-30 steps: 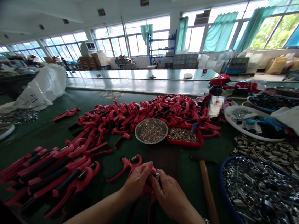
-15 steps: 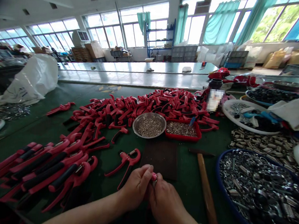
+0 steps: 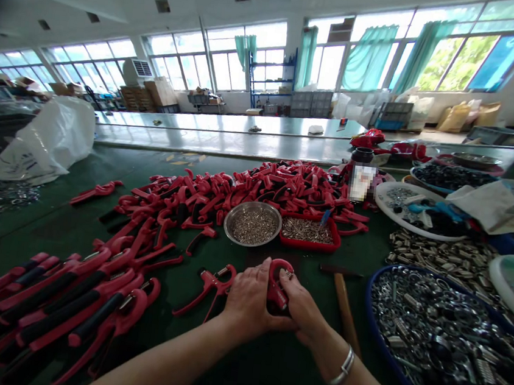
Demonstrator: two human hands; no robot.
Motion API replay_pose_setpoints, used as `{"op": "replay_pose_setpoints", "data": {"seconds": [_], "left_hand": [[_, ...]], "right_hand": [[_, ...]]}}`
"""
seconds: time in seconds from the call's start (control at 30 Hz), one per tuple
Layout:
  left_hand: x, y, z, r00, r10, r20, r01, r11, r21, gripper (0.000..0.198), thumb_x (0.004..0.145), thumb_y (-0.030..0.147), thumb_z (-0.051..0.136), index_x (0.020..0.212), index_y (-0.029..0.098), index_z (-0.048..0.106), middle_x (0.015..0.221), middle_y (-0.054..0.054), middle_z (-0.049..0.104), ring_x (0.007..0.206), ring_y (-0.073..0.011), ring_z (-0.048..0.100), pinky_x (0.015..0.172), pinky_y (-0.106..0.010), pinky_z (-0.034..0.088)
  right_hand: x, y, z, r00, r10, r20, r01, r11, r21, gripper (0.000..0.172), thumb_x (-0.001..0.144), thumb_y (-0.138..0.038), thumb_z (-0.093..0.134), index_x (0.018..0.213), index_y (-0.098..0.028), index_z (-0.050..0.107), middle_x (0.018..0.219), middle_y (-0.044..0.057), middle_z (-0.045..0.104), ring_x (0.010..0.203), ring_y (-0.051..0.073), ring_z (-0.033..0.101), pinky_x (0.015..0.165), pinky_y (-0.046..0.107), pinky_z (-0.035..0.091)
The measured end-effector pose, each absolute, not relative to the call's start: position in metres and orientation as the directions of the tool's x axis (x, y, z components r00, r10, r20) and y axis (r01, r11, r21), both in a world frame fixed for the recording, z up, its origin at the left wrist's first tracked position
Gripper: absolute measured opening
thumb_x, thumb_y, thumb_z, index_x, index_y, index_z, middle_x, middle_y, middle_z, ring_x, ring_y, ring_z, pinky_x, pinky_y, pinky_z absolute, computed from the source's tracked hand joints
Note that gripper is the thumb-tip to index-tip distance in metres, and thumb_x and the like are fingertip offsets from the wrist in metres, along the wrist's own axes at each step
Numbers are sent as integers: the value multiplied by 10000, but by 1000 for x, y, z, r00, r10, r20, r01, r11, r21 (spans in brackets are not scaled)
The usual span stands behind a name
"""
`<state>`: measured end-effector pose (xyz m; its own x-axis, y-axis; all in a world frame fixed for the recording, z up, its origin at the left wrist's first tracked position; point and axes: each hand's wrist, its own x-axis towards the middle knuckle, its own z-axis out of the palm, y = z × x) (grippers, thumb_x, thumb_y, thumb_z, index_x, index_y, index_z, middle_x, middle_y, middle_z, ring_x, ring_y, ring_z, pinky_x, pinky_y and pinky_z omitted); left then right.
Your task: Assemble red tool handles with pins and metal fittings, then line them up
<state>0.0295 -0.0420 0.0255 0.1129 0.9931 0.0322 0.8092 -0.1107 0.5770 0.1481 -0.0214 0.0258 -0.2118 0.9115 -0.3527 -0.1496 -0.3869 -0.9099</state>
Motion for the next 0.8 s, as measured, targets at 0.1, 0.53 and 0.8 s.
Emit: {"op": "replay_pose_setpoints", "data": {"seconds": [0.1, 0.53, 0.8], "left_hand": [[31, -30, 23, 141, 989, 42, 805, -139, 577, 1063, 470, 666, 627, 1336, 135, 314, 1275, -180, 437, 1120, -384, 400, 949, -480, 265], [15, 27, 6, 391, 920, 31, 863, -378, 336, 1076, 372, 658, 686, 1291, 195, 371, 1233, -133, 478, 1094, -342, 421, 971, -475, 234], [-8, 27, 7, 461, 887, -6, 822, -425, 380, 1073, 432, 689, 646, 1335, 207, 324, 1323, -112, 405, 1190, -327, 354, 1018, -440, 213]], "right_hand": [[158, -17, 24, -263, 919, -295, -148, -340, -929, 268, 817, -377, 493, 1014, -222, 589, 890, 40, 670, 875, 172, 624, 761, 310, 510], [215, 145, 47, -197, 976, 91, 857, 216, -467, 100, 748, -185, 587, 792, -140, 664, 881, 62, 656, 932, 193, 573, 792, 296, 405], [186, 164, 25, -195, 981, 23, 902, 188, -388, 79, 763, -152, 588, 790, -94, 636, 889, 124, 640, 912, 224, 580, 826, 379, 424]]}}
